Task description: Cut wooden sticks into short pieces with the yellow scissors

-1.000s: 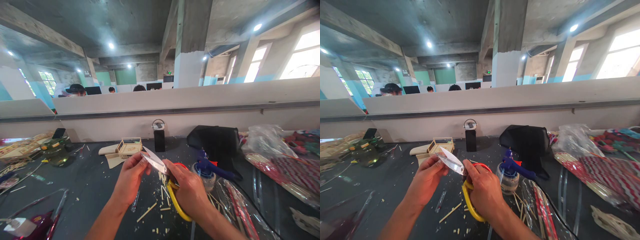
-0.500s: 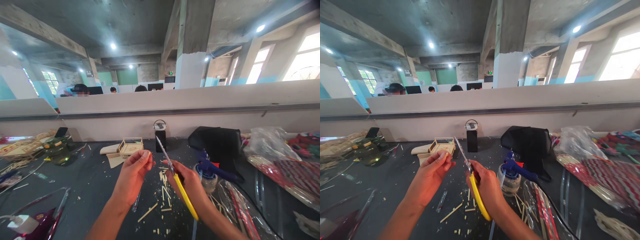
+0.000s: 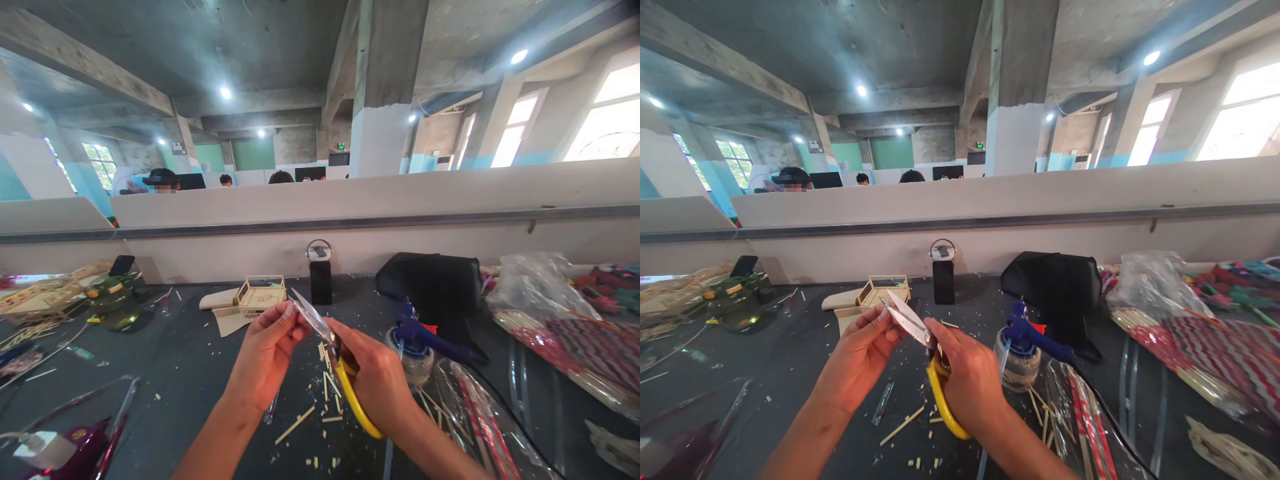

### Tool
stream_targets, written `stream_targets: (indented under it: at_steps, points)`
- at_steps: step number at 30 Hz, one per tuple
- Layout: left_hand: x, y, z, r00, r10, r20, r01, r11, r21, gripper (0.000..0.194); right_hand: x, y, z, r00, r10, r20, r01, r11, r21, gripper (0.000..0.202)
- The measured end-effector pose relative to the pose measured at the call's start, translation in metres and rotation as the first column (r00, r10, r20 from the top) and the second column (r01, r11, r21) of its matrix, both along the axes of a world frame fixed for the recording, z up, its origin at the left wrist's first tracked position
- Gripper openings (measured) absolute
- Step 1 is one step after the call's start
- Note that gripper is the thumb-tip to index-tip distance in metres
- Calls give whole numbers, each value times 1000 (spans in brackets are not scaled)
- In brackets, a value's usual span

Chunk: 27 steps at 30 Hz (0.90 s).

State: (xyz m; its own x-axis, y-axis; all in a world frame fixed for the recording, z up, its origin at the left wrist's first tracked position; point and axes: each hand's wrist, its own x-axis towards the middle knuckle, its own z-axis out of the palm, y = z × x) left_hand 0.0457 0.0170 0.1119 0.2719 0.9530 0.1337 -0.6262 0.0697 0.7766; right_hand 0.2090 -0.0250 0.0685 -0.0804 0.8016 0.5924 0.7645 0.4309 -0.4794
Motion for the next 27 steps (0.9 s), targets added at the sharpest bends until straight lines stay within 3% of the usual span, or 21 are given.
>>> stream_targets:
  at_steps: [10,14,18,22,24,27]
  points:
    - [-3,0,0,999,-10,-52,8,999,-38,8,2,4,-1,961,46,-273,-94,981,-167,35]
    - [-2,1,0,994,-26,-106,26,1000,-2,10,4,5,1,958,33,-286,-80,985,-155,37]
    - [-3,3,-5,983,32,-180,-33,999,-2,19,8,6,7,949,54,-310,-95,988,-119,35]
    - [-19,3,-26,903,177,-392,-160,984,76,21,14,4,14,931,49,-362,-90,991,-99,37]
    - [-31,-4,-43,813,235,-533,-205,972,117,18,17,4,16,923,35,-383,-83,990,-111,38]
    - [-48,-22,-71,663,209,-719,-211,973,88,14,20,4,19,917,25,-397,-80,989,-123,38]
